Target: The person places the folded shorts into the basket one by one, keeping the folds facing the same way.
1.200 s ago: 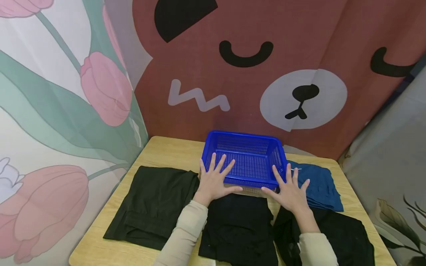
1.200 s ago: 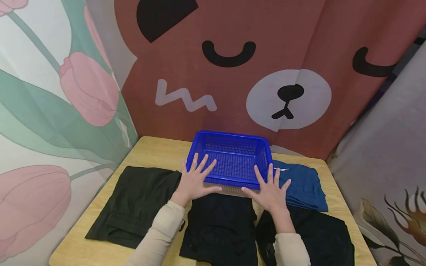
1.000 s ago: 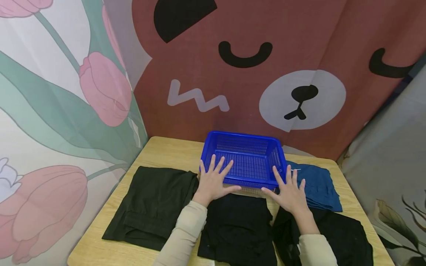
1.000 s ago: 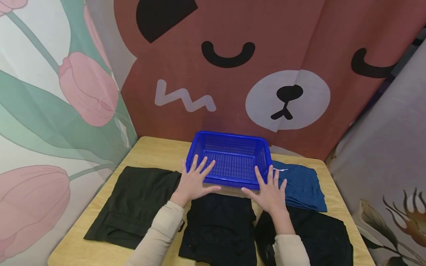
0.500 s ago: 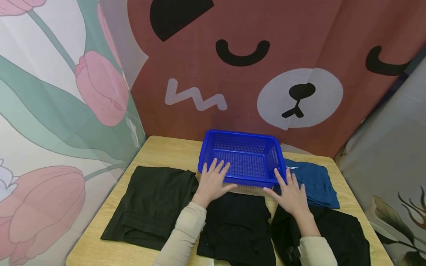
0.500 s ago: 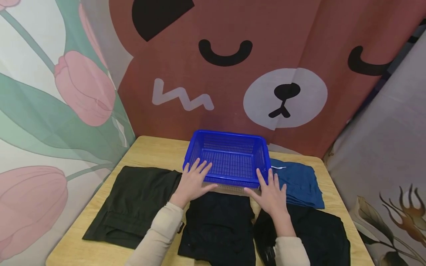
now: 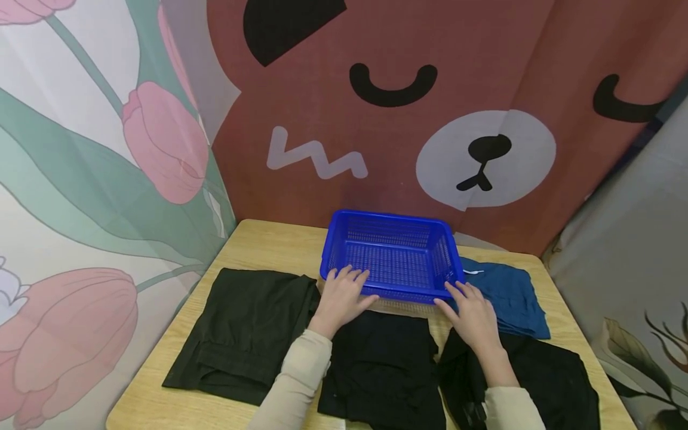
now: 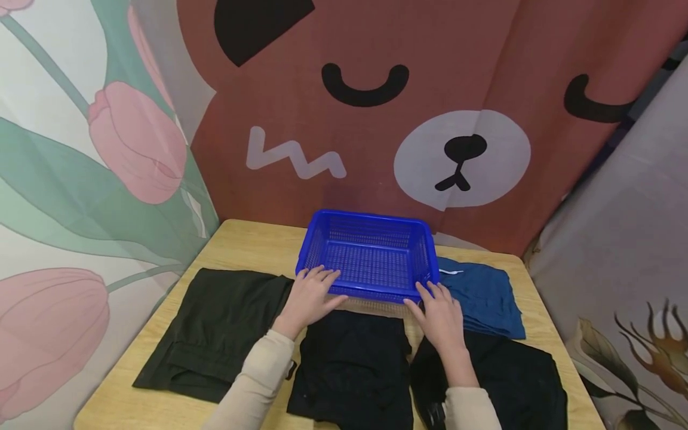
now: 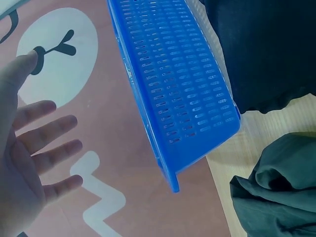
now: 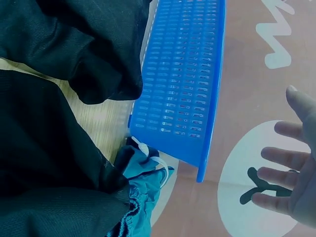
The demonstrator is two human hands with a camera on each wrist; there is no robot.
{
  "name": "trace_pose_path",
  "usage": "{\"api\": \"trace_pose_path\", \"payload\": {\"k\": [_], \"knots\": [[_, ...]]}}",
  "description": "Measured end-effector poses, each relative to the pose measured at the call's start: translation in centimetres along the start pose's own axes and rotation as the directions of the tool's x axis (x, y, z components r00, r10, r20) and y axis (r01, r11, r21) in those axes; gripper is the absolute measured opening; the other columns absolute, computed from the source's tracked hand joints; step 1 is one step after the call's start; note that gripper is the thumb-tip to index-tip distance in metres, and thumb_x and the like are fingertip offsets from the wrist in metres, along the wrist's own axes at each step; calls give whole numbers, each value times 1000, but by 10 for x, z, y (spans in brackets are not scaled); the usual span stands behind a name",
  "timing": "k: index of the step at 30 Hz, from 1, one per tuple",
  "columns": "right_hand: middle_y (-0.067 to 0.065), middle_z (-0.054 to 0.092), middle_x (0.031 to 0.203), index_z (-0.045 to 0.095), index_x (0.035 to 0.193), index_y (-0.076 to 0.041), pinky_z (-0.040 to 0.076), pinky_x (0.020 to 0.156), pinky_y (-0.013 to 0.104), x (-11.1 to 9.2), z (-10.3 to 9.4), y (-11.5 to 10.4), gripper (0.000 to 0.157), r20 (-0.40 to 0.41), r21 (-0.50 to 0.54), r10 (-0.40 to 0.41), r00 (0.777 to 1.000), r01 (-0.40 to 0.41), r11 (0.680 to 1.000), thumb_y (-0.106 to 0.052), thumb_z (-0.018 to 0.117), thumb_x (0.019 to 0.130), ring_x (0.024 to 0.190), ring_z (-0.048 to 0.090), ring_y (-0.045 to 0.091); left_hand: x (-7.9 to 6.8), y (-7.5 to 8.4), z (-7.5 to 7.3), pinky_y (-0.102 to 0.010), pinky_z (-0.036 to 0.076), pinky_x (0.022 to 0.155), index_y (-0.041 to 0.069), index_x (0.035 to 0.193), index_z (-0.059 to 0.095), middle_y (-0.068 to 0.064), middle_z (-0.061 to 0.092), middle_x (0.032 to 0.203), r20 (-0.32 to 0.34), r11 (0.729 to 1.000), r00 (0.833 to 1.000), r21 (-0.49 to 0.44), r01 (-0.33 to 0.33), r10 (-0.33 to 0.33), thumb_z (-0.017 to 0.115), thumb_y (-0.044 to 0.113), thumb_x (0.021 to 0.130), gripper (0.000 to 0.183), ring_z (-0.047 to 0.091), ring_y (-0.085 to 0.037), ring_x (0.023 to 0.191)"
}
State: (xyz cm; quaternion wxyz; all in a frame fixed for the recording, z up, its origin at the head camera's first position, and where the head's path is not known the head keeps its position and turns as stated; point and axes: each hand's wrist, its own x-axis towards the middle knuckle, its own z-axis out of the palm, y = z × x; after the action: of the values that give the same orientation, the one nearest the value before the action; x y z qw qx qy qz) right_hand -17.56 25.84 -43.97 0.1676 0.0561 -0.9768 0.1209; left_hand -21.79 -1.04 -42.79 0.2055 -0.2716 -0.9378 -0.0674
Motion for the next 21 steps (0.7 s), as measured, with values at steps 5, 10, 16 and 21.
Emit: {"api": "trace_pose_path", "payload": {"k": [5,10,16,21], "knots": [[26,54,113,58,114,2,37,82,58,0,4,0,47,-102,7,-44,994,45,999,-31,64,81,107,45,42,-2,-1,0,-42,42,80,10,105,65,-4,64,100,-76,999,996,18,-35,36,51,46,86,43,55,-22,98],[24,58,105,62,108,3,43,77,53,0,5,-2,41,-161,11,-72,984,75,997,-27,66,80,99,51,39,-2,-2,0,-38,45,72,11,104,67,-4,65,96,-83,999,996,5,-38,38,58,39,84,35,58,-20,90],[23,60,98,64,103,5,46,72,50,-1,8,-6,38,-205,0,-112,972,114,993,-23,69,77,92,55,37,-5,-4,1,-37,47,67,10,99,68,-4,66,92,-121,999,992,-29,-46,42,63,35,82,30,59,-20,83],[23,61,97,65,101,4,46,71,50,-2,12,-11,38,-235,9,-128,964,134,991,-23,70,76,90,56,36,-8,-7,0,-39,47,71,9,98,68,-5,66,92,-113,998,993,-53,-33,27,62,34,82,30,60,-21,84]]}}
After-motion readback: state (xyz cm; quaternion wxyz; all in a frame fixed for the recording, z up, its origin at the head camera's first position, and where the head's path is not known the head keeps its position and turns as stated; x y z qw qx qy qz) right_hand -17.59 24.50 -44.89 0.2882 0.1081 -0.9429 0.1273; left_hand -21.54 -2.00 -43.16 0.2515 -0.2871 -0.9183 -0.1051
